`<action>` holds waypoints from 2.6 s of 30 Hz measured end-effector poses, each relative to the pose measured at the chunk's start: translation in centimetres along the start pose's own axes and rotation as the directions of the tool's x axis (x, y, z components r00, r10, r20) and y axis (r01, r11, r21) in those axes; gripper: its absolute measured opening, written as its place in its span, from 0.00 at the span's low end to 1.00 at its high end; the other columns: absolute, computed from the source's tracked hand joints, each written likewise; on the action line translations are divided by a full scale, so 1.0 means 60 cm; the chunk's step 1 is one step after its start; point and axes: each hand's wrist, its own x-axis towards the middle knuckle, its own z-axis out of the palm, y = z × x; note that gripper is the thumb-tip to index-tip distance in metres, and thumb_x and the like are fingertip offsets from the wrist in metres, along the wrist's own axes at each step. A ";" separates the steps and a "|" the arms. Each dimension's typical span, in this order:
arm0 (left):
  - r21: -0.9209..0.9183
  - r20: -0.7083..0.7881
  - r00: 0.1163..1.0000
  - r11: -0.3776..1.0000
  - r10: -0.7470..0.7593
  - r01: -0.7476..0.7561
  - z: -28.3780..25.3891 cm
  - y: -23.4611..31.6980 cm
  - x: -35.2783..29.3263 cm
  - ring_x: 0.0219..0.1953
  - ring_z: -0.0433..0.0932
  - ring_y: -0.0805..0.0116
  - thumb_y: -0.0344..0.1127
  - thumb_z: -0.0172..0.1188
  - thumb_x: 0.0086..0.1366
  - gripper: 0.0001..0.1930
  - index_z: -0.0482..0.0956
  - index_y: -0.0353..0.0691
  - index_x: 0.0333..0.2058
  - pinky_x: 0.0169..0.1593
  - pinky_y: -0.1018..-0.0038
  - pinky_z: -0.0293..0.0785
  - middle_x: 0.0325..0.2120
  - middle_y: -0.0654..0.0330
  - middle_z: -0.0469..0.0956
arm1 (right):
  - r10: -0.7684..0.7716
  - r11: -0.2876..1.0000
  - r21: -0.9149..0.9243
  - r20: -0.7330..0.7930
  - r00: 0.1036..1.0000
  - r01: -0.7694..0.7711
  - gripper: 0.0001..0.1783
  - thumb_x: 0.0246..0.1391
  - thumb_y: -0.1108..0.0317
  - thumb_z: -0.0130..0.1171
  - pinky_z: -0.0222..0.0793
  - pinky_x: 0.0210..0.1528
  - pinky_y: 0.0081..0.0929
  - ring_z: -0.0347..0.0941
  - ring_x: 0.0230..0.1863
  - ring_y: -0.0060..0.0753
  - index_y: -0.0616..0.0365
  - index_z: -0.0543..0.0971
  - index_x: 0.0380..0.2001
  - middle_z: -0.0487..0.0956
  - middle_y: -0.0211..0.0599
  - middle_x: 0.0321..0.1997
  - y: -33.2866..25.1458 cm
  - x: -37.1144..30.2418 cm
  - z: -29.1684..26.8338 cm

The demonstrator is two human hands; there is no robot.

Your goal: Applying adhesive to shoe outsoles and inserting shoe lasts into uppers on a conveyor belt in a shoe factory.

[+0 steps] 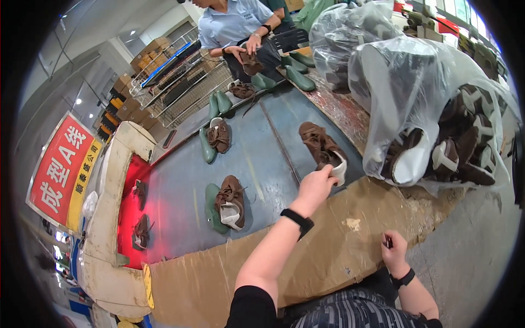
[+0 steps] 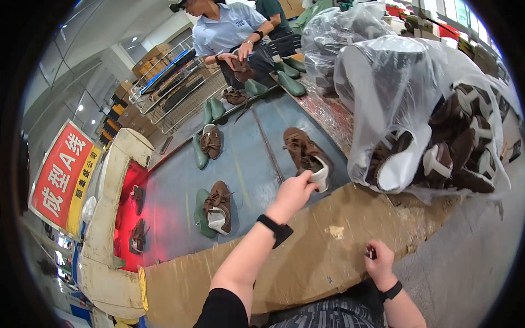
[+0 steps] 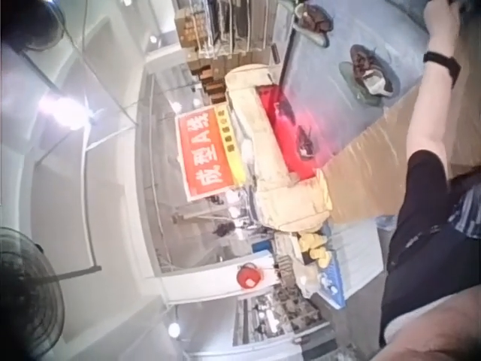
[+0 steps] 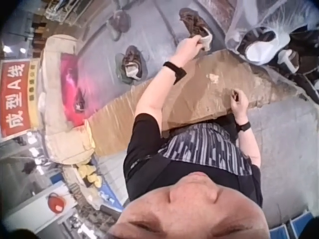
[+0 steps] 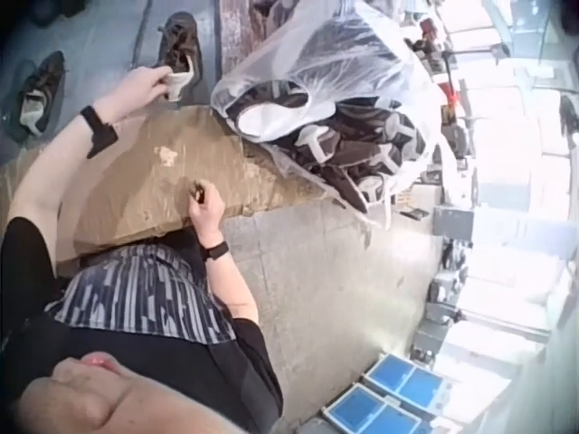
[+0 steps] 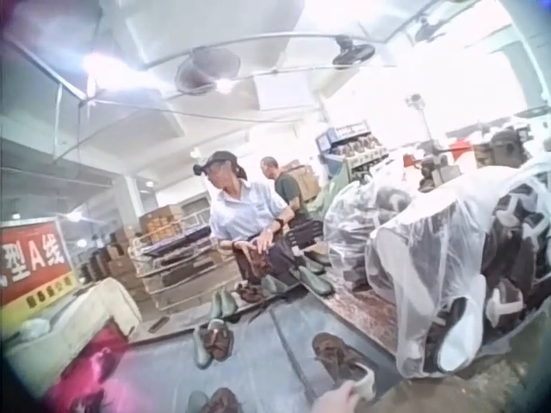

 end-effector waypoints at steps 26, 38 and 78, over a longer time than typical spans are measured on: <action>0.062 0.280 0.953 0.993 -0.117 0.104 0.138 -0.081 0.175 0.44 0.76 0.39 0.46 0.55 0.65 0.21 0.67 0.35 0.48 0.46 0.52 0.72 0.38 0.38 0.78 | -0.127 0.992 -0.009 0.038 0.991 0.127 0.16 0.34 0.81 0.58 0.64 0.20 0.26 0.69 0.17 0.33 0.57 0.77 0.32 0.72 0.32 0.18 0.002 0.002 -0.008; -0.534 0.427 0.904 0.797 -0.034 0.282 0.018 0.065 -0.159 0.51 0.76 0.68 0.31 0.55 0.67 0.19 0.70 0.36 0.56 0.55 0.72 0.71 0.46 0.57 0.79 | 0.177 0.950 0.252 0.048 0.983 -0.183 0.12 0.52 0.77 0.58 0.70 0.32 0.23 0.75 0.29 0.26 0.58 0.78 0.41 0.79 0.34 0.30 -0.016 0.019 -0.038; -0.388 0.365 0.925 0.920 0.101 0.052 0.033 0.138 -0.374 0.44 0.79 0.57 0.38 0.58 0.66 0.15 0.78 0.39 0.48 0.48 0.70 0.75 0.44 0.53 0.80 | 0.219 0.939 0.331 -0.788 0.576 0.095 0.26 0.59 0.53 0.57 0.69 0.52 0.29 0.74 0.46 0.28 0.68 0.77 0.48 0.78 0.37 0.48 0.166 0.231 -0.391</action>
